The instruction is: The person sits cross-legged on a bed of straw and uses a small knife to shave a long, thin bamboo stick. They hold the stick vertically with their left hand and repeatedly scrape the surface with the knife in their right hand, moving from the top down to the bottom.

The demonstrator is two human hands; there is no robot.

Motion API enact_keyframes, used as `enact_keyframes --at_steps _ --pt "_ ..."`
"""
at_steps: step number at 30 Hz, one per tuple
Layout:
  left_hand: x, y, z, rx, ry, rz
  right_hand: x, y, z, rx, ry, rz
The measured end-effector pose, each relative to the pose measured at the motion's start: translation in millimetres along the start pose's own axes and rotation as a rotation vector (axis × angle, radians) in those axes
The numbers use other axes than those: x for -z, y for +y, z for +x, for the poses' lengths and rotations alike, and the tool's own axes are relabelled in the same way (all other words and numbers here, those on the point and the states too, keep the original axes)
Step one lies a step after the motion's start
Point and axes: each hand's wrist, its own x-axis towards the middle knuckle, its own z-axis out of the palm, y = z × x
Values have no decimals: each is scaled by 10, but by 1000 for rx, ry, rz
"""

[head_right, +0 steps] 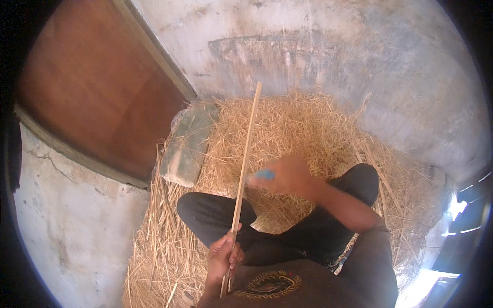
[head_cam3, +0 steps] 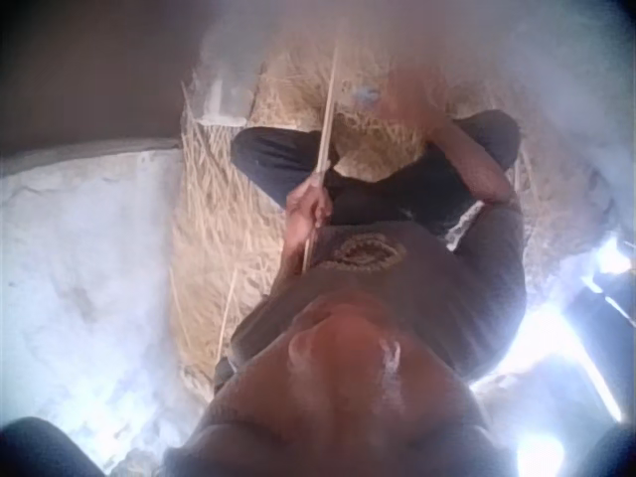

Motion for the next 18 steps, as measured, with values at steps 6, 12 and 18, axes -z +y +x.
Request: enact_keyframes --at_steps 6,12,18 --pt "-63 46 -33 -98 0 343 85 -26 64 -30 82 -102" --pt "-116 86 -142 -187 55 489 61 -337 -61 212 36 -145" --pt "-76 77 -187 -236 71 558 111 -331 54 43 -151 -87"
